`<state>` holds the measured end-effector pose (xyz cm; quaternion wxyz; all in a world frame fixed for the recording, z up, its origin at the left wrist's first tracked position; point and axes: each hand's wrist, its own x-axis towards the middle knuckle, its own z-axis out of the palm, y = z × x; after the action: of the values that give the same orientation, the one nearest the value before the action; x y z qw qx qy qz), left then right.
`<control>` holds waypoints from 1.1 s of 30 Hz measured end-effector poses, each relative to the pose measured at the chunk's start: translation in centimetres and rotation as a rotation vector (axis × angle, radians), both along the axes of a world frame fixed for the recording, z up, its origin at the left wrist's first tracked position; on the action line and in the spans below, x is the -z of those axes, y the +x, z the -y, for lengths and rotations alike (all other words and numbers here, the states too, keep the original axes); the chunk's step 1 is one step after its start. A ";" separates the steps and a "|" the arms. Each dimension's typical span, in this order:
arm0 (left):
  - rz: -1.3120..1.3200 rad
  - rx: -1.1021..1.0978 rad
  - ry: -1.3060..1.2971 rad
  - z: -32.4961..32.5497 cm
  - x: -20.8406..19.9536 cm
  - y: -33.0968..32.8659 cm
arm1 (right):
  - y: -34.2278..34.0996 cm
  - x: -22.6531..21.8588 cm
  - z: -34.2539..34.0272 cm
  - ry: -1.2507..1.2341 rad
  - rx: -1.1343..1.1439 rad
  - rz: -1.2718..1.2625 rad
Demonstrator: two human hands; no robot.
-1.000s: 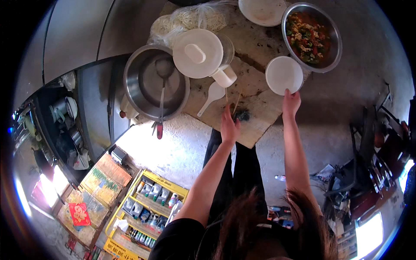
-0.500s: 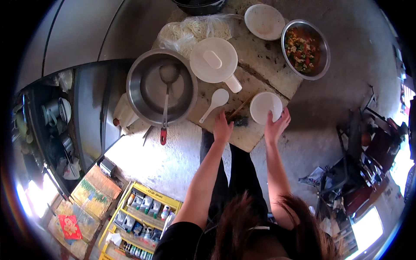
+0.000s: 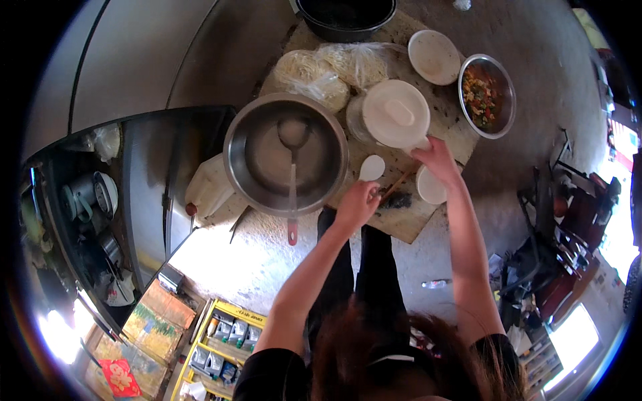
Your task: The person washes hands at an outdoor sink, then moves to a kitchen counter to wipe the surface with a cloth. They handle a plastic bag of food items, wash them at the sink, and return to the counter to arrange bowls and a pot containing mixed vegetables.
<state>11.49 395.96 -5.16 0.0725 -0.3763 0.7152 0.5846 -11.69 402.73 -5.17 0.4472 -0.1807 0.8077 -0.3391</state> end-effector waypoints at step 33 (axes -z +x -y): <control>0.008 -0.255 -0.491 26.1 4.8 -7.2 | -0.3 8.2 23.2 0.065 -0.103 -0.506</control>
<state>4.28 369.83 -9.95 -0.0922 -0.4721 0.7819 0.3967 -12.04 379.58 -13.42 0.2534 -0.2865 0.8939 -0.2338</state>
